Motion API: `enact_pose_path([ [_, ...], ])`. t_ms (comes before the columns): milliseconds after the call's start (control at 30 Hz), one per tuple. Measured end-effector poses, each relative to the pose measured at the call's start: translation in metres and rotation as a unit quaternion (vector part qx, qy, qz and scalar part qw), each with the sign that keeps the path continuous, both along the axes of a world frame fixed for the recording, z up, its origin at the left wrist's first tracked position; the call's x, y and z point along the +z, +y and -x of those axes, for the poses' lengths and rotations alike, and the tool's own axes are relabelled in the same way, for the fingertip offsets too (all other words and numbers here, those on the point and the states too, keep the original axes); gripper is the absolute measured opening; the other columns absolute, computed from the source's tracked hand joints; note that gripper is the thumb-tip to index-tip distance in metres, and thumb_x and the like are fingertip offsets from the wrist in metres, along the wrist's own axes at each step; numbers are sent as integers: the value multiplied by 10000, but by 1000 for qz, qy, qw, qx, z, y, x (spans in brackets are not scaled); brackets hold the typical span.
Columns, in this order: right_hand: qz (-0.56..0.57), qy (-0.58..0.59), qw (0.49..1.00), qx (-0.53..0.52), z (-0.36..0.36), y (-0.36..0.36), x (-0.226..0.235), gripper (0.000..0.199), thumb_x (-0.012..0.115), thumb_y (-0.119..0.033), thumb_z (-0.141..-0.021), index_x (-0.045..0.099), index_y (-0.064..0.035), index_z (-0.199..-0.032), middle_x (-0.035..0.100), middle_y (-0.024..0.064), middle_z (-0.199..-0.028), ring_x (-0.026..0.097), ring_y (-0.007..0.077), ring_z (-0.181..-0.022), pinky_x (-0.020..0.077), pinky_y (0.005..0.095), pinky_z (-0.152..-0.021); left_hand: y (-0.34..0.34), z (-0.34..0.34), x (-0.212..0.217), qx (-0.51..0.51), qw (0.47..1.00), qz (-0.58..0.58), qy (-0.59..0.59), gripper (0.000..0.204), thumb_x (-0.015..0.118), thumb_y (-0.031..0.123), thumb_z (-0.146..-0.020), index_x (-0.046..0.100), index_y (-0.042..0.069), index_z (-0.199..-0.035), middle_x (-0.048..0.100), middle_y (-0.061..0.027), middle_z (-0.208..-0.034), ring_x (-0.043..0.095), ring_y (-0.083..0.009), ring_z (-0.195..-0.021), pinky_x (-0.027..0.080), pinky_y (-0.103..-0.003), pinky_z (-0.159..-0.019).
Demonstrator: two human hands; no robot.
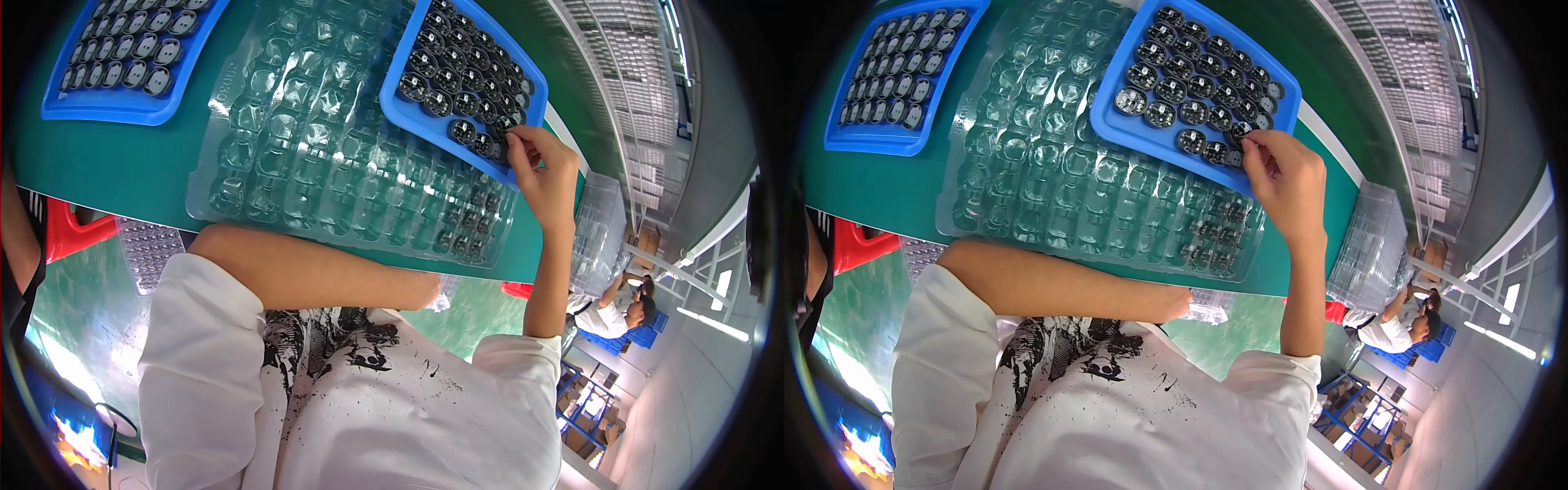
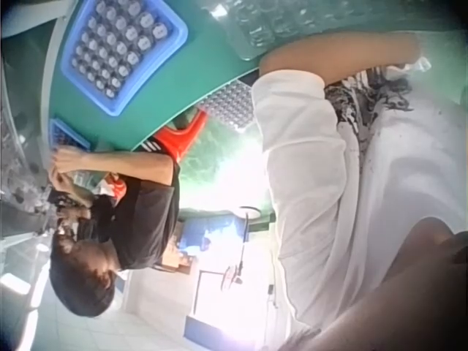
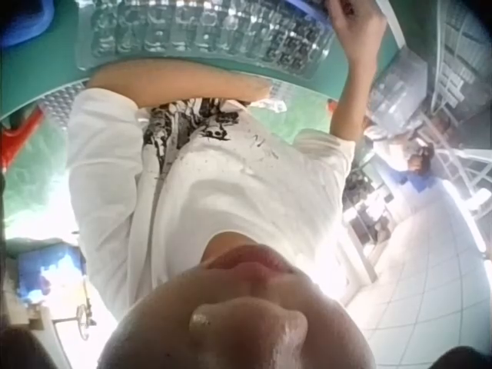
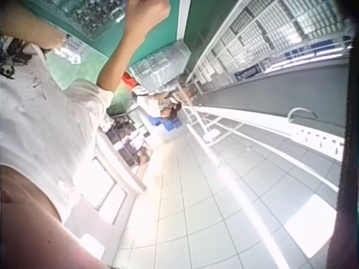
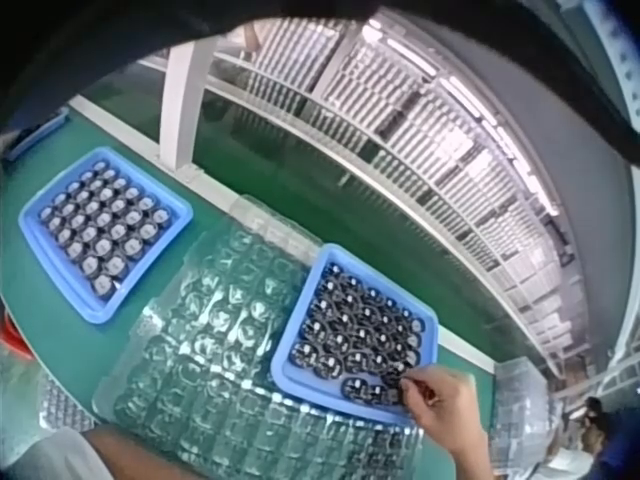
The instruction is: Assembling and organizing small electronic components into plastic trays at a production line workstation.
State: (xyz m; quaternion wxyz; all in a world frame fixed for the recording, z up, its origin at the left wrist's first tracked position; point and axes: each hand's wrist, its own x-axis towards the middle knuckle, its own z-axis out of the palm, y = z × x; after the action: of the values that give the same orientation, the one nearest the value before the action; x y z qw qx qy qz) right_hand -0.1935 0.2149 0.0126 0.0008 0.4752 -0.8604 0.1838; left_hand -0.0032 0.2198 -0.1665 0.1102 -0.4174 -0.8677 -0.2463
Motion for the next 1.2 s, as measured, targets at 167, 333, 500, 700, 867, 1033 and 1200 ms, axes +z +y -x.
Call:
enact_pose_path([
  [167, 25, 22, 999, -11, 2, 1, 8, 69, 670, -21, -860, 685, 25, -910, 646, 62, -694, 557, 73, -572, 447, 215, -543, -1, 0, 3, -10, 999, 33, 8, 91, 621, 149, -668, 659, 90, -610, 625, -85, -649, 622, -252, -630, 476, -423, -561],
  [333, 46, 29, 998, -33, -6, 12, 19, 71, 666, -20, -868, 678, 28, -919, 646, 62, -701, 562, 76, -583, 448, 214, -549, -1, 1, 6, -16, 998, 66, 15, 91, 620, 150, -669, 662, 90, -615, 624, -84, -644, 624, -250, -631, 477, -423, -561],
  [500, -12, 11, 1000, 6, -16, 19, 16, 71, 668, 4, -860, 678, 14, -929, 638, 65, -720, 559, 104, -579, 441, 230, -530, 0, 1, 8, -29, 994, 99, 26, 91, 619, 150, -669, 666, 91, -620, 623, -83, -640, 625, -248, -632, 478, -424, -561],
  [700, -42, 49, 997, 47, -16, 21, 5, 105, 682, 17, -840, 681, -9, -942, 585, 78, -687, 529, 147, -545, 424, 260, -499, 1, 1, 7, -22, 997, 63, -49, 93, 635, 155, -673, 698, 89, -684, 652, -72, -689, 626, -245, -656, 471, -430, -580],
  [867, -37, 49, 997, 44, -16, 18, 10, 109, 682, 16, -837, 683, -13, -943, 557, 85, -669, 512, 153, -532, 407, 273, -484, 6, 0, 0, -46, 996, 71, -35, 130, 654, 161, -666, 727, 84, -741, 682, -66, -741, 625, -244, -679, 459, -433, -598],
  [1033, -34, 62, 996, 61, -12, 20, 10, 108, 673, 24, -840, 683, -13, -941, 537, 86, -659, 500, 159, -526, 388, 283, -474, 1, -1, 3, -21, 998, 44, -27, 89, 620, 146, -690, 674, 101, -636, 623, -73, -660, 631, -238, -665, 486, -403, -575],
  [1200, -50, 63, 995, 62, -10, 21, 9, 118, 671, 33, -835, 677, -5, -946, 526, 85, -665, 503, 161, -530, 383, 282, -475, 9, 1, 2, -32, 995, 97, -19, 97, 656, 161, -669, 707, 92, -715, 667, -77, -733, 641, -235, -703, 489, -419, -598],
])
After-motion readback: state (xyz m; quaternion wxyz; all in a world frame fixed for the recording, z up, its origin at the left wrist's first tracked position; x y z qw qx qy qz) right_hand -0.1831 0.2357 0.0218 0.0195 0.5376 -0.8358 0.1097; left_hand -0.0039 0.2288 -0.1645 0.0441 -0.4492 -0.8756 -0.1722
